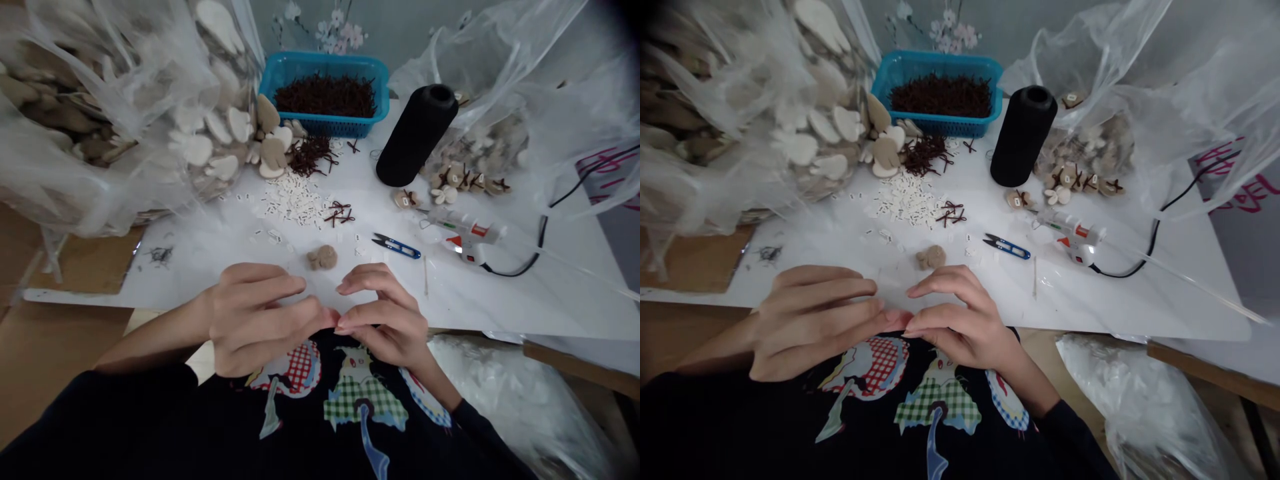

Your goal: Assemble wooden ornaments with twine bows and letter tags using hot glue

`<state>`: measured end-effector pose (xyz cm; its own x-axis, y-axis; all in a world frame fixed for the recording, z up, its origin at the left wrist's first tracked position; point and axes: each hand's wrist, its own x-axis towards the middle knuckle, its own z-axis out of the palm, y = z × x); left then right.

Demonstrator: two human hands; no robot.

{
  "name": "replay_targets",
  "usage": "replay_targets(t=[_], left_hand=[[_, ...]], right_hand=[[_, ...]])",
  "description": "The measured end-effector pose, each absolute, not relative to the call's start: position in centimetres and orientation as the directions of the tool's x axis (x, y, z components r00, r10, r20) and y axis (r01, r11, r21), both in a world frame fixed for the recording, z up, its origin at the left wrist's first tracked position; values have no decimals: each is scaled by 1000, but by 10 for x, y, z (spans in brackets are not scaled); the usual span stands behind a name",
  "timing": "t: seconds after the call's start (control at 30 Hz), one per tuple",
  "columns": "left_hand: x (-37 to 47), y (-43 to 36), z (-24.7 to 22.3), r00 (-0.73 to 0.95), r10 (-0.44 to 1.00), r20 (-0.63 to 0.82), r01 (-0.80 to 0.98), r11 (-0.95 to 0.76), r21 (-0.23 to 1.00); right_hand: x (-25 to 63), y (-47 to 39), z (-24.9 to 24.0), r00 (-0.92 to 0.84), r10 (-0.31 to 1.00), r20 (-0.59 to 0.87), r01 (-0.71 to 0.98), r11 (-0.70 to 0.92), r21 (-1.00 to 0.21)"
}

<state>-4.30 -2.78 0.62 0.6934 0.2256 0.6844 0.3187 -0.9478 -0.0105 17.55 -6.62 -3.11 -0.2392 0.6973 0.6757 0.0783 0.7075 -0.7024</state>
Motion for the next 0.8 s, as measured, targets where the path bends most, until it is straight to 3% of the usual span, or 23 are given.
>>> replay_targets(t=[0.27, 0.47, 0.63, 0.8], left_hand=[[-43, -38, -2, 681, 371, 631, 436, -898, 57], [-43, -23, 4, 703, 264, 660, 317, -948, 42], [-36, -16, 13, 716, 57, 696, 200, -972, -126], [-37, -23, 19, 741, 223, 634, 266, -963, 28]], right_hand=[[176, -66, -33, -214, 688, 694, 63, 719, -692], [176, -65, -34, -213, 671, 710, 61, 735, -676], [176, -66, -34, -213, 670, 711, 74, 736, -672], [175, -66, -31, -212, 676, 705, 86, 732, -676]])
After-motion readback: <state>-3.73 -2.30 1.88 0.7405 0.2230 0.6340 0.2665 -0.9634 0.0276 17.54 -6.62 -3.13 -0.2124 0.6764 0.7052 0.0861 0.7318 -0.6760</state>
